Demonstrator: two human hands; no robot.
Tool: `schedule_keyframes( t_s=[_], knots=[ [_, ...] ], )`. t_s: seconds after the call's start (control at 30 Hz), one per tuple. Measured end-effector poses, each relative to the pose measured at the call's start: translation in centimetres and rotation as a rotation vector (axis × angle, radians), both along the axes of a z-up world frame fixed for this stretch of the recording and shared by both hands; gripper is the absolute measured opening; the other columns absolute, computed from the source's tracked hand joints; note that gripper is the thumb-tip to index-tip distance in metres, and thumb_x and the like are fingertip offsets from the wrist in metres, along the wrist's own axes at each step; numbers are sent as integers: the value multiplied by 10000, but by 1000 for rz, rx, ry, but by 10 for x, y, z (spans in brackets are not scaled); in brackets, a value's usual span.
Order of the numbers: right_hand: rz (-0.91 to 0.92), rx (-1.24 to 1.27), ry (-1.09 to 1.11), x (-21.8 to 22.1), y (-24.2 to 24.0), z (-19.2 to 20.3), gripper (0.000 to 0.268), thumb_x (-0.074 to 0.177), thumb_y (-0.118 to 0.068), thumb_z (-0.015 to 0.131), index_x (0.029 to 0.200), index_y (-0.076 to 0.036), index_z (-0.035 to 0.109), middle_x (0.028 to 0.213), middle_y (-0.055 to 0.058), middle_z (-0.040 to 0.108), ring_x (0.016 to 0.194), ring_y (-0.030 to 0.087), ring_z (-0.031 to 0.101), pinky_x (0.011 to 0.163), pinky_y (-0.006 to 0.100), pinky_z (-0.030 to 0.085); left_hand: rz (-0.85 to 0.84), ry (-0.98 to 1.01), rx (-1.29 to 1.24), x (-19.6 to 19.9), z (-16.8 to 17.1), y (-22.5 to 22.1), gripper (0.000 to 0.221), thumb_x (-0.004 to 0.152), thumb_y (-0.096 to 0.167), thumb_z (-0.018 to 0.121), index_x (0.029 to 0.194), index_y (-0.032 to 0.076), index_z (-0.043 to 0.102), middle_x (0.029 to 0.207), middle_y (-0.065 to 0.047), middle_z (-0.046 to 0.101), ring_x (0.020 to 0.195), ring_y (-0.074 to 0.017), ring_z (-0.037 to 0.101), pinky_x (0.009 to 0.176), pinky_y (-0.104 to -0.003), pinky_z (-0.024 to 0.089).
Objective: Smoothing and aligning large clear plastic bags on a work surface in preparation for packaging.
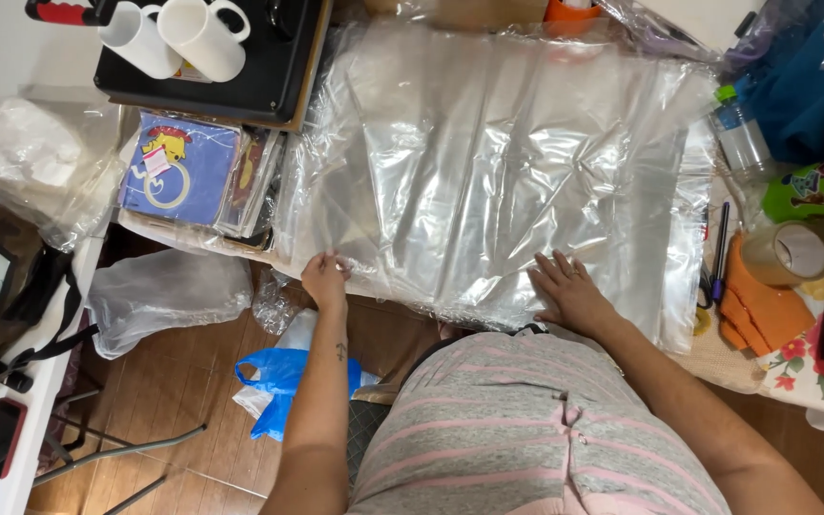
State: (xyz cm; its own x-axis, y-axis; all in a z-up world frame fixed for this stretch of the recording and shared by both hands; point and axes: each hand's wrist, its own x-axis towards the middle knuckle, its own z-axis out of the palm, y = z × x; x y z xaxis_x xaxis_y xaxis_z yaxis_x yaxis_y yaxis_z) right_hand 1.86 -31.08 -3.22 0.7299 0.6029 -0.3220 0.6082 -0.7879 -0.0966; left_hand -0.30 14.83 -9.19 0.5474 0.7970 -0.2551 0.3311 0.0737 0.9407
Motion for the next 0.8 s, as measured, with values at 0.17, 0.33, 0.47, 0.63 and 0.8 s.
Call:
schedule_keyframes(
  t_s=[0.17,0.33,0.47,0.63,0.8],
  knots=[
    [-84,97,-28,7,9,-33,676,895,-549,632,1500,-313,448,1644,35,335,1520,360,276,1168,604,285,41,106,91,-10,-33,24,208,913,120,607,943,-51,721,704,-233,683,519,-308,695,419,-354,630],
    [-87,347,-233,10,8,-45,368,901,-370,674,1258,-277,675,1382,-2,650,1338,250,574,1153,471,399,22,391,608,-3,-23,3,415,837,212,730,1181,69,547,1042,-134,598,923,-347,694,677,-466,625],
    [50,371,-418,4,-3,-43,339,830,-281,691,1165,-227,679,1199,-38,727,1142,145,689,1096,385,458,-523,-120,1097,6,11,-77,531,861,242,751,1314,30,572,1298,-212,578,1273,-416,526,1077,-515,392],
    [80,320,-412,19,-6,-43,293,838,-243,654,1125,-191,677,1134,2,739,1051,178,726,1076,416,484,-1532,-26,702,10,111,-184,621,864,558,689,1220,50,666,1197,-201,680,1240,-376,592,1118,-504,397],
    [73,385,-567,39,34,-8,54,886,-198,684,846,-191,647,846,-13,737,913,166,748,1074,380,488,-1434,13,772,28,39,-218,292,1011,311,517,1242,225,672,1065,-63,742,1017,-295,719,845,-453,578]
  ],
)
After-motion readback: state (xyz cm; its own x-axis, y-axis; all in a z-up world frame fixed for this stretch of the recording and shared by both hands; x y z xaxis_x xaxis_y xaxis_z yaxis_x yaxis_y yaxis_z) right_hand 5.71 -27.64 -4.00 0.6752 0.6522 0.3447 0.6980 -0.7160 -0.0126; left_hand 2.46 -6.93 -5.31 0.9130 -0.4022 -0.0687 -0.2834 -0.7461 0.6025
